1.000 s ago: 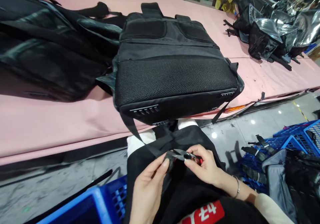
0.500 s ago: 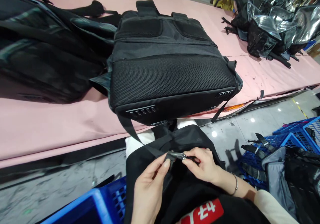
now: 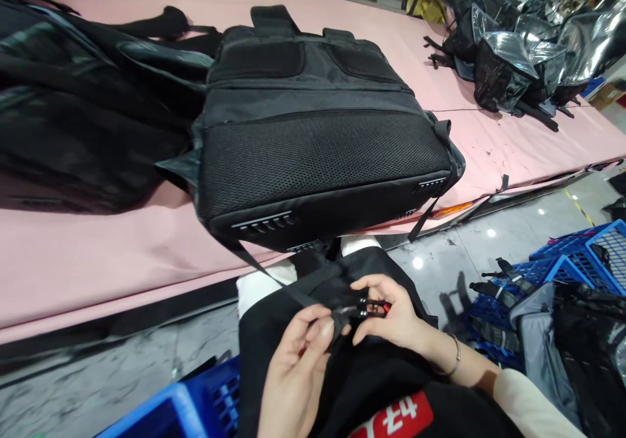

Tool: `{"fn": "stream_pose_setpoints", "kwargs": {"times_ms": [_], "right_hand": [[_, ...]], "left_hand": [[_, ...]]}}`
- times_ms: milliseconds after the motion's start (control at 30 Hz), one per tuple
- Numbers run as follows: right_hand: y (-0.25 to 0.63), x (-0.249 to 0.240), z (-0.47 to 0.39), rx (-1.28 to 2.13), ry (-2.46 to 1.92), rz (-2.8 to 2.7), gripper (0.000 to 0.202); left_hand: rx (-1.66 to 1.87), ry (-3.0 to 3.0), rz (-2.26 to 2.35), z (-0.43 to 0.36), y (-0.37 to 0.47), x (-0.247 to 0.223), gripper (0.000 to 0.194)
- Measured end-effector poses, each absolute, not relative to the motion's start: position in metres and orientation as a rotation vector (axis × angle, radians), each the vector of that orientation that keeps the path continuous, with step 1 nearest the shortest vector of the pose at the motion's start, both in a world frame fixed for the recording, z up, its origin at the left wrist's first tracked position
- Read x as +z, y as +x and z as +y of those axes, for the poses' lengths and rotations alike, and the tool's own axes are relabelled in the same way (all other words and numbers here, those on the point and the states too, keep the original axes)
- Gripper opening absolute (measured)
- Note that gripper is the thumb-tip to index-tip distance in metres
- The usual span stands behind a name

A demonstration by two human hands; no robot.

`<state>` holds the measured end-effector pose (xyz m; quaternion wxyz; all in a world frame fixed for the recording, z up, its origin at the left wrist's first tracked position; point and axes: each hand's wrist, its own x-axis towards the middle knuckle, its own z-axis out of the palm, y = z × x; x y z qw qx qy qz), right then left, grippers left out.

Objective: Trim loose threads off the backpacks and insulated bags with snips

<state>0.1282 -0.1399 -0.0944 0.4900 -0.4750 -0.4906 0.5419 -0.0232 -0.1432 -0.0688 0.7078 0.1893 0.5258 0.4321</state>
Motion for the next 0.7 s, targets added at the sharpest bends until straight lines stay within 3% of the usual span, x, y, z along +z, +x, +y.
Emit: {"fn": "stream_pose_setpoints", "kwargs": {"times_ms": [267, 400, 700], "right_hand": [[0.119, -0.089, -0.125, 1.357, -1.294, -1.057, 0.042], [0.118, -0.089, -0.123, 1.41, -1.253, -1.08, 0.039], [0.133, -0.082, -0.134, 1.157, -1.313, -1.351, 0.025]], "left_hand": [[0.826, 0.861, 1.296, -0.145, -0.033, -0.073, 0.042], [0.924, 1.132, 1.431, -0.144, -0.037, -0.077, 0.029], [0.901, 0.86, 1.567, -0.139, -0.038, -0.073, 0.039]]}}
